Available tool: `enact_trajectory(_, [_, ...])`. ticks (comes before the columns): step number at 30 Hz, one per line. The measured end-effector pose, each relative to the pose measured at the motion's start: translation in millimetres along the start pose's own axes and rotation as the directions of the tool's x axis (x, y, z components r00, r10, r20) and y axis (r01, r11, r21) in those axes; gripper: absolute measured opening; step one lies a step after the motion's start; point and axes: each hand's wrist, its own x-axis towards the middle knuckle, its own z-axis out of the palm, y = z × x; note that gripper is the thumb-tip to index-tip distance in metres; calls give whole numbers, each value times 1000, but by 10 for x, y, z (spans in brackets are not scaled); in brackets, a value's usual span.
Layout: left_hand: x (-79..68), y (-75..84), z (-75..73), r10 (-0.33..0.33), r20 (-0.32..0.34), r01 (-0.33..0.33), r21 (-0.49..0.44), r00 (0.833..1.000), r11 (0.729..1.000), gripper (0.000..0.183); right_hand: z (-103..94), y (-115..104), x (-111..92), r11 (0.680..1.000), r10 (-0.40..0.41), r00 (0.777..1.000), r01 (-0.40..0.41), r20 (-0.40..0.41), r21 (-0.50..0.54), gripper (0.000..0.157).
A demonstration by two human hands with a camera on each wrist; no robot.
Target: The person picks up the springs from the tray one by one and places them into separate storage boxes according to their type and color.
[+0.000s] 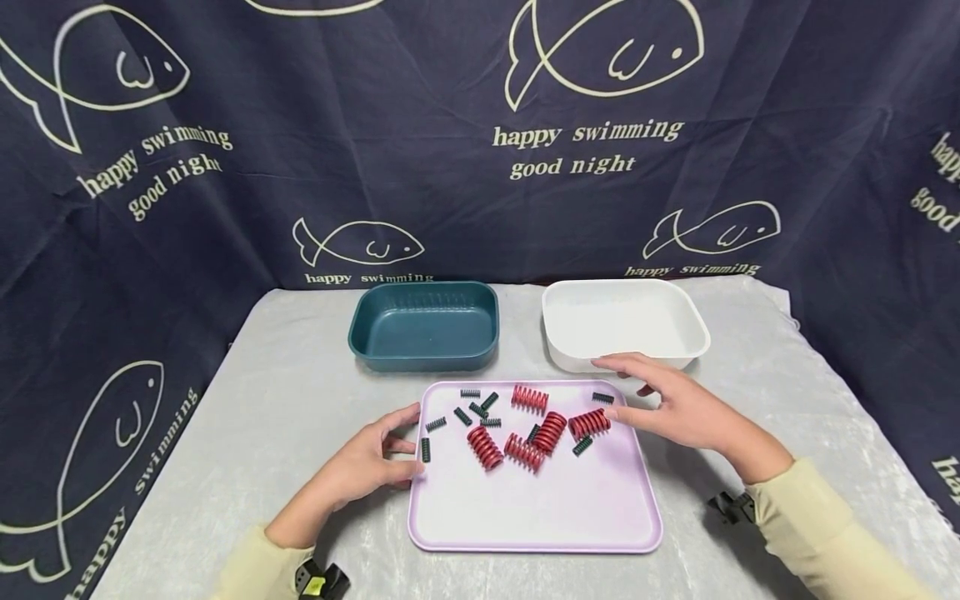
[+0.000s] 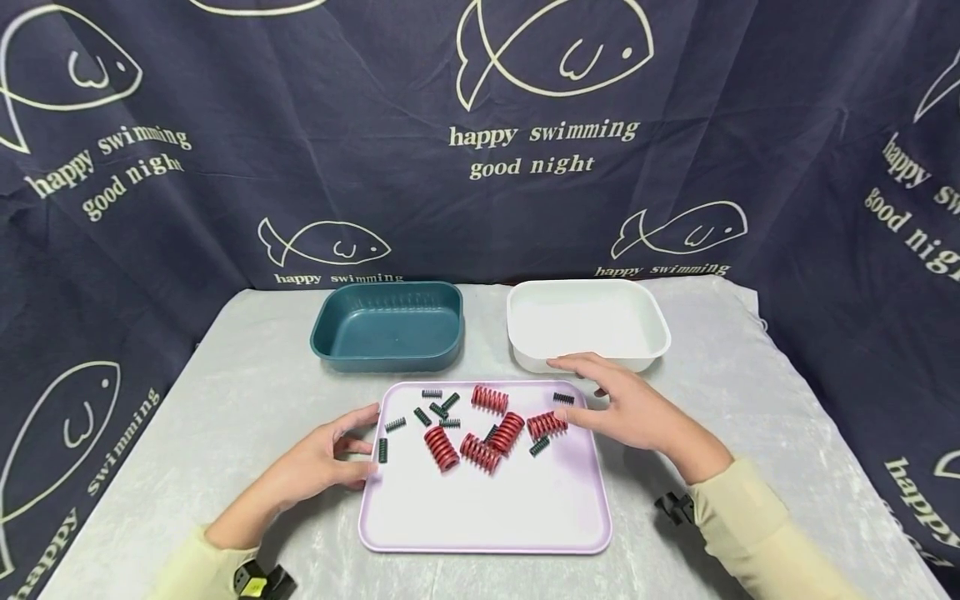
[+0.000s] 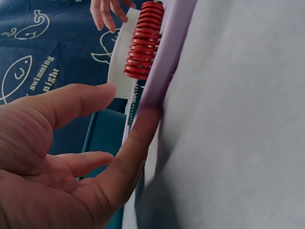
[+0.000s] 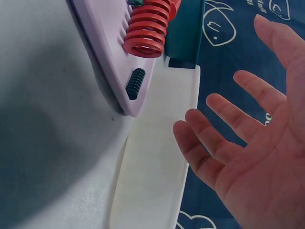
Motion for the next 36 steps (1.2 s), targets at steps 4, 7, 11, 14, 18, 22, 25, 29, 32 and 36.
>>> enact_trajectory(4, [-11, -17, 34, 1, -47, -1, 16, 999, 1000, 87, 38, 28, 10, 1000, -18, 1000, 18, 16, 13, 60])
enact_trajectory(7, [-9, -32, 52, 2, -83, 1, 34, 997, 999, 84, 69, 53, 8, 1000, -19, 999, 18, 27, 25, 60])
enact_trajectory(11, [2, -54, 64, 4, -118, 4, 68, 993, 998, 85, 107, 72, 7, 998, -24, 999, 21, 41, 54, 60])
enact_trajectory(14, [7, -66, 63, 15, -133, -1, 102, 991, 995, 86, 131, 78, 11, 996, -33, 998, 29, 50, 80, 59])
enact_trajectory(18, [9, -83, 57, 28, -129, -12, 119, 991, 993, 86, 165, 99, 14, 992, -48, 997, 40, 61, 122, 58])
enact_trajectory(22, [9, -98, 52, 37, -111, -25, 105, 993, 994, 86, 196, 129, 21, 987, -63, 996, 52, 68, 149, 57])
enact_trajectory(25, [8, -96, 56, 44, -105, -34, 97, 993, 995, 86, 206, 146, 30, 985, -64, 995, 51, 77, 162, 57])
enact_trajectory(29, [7, -92, 62, 42, -96, -34, 82, 994, 996, 86, 209, 151, 55, 982, -62, 992, 41, 106, 185, 56])
enact_trajectory(32, [9, -98, 61, 40, -96, -32, 84, 995, 996, 86, 214, 149, 75, 979, -60, 990, 33, 131, 199, 55])
enact_trajectory(36, [16, -107, 63, 35, -103, -26, 91, 994, 995, 84, 231, 154, 101, 971, -56, 985, 15, 166, 237, 54])
